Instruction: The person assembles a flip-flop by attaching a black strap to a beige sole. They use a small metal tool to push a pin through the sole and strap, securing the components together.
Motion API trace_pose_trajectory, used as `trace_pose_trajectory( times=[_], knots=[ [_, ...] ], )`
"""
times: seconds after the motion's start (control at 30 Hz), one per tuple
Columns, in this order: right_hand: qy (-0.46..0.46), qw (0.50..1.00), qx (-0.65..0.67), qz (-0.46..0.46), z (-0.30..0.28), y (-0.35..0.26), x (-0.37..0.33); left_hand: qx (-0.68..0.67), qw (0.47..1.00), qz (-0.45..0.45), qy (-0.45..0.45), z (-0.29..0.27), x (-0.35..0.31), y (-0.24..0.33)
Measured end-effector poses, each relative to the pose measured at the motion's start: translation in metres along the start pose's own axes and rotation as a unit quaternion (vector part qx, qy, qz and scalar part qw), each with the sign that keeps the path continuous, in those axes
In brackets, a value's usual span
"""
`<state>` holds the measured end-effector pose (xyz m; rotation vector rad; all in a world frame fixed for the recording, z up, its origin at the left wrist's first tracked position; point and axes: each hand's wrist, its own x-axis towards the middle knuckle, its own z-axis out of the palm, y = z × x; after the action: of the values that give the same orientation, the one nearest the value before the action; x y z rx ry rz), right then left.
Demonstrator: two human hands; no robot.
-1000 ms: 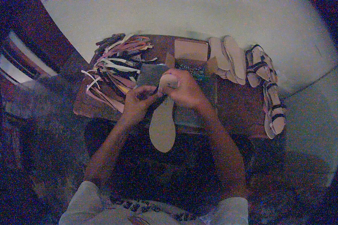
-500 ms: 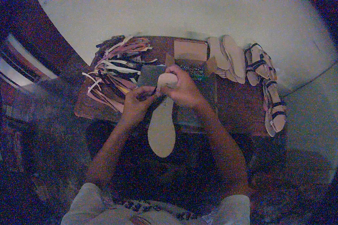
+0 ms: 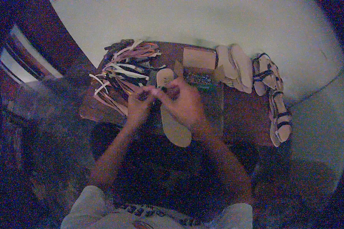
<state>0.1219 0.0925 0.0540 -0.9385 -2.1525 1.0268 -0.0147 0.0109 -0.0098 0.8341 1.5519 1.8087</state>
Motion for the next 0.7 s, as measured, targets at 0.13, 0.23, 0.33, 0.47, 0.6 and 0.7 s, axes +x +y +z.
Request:
trace_pose_trajectory(
  times=[0.13, 0.23, 0.33, 0.47, 0.6, 0.7],
  knots=[
    [0.001, 1.0, 0.021, 0.011, 0.012, 0.012, -0.002, 0.038, 0.999, 0.034, 0.016, 0.001, 0.001, -0.006],
    [-0.006, 1.0, 0.02, 0.015, 0.007, 0.014, -0.001, 0.035, 0.999, 0.023, 0.014, 0.006, -0.001, 0.0],
    [-0.002, 1.0, -0.006, 0.012, 0.003, 0.014, 0.0, 0.041, 0.999, -0.019, 0.016, 0.009, -0.005, 0.015],
    [-0.002, 0.997, 0.013, 0.075, -0.007, 0.016, 0.005, 0.013, 0.999, -0.044, 0.029, 0.009, -0.004, 0.02],
    [0.055, 0.997, -0.021, 0.039, -0.017, 0.031, 0.014, 0.026, 0.999, 0.018, 0.044, 0.0, 0.006, 0.007],
    [0.057, 0.998, 0.022, 0.006, -0.028, 0.036, 0.019, 0.028, 0.998, 0.016, 0.059, 0.001, 0.006, 0.013]
  ],
)
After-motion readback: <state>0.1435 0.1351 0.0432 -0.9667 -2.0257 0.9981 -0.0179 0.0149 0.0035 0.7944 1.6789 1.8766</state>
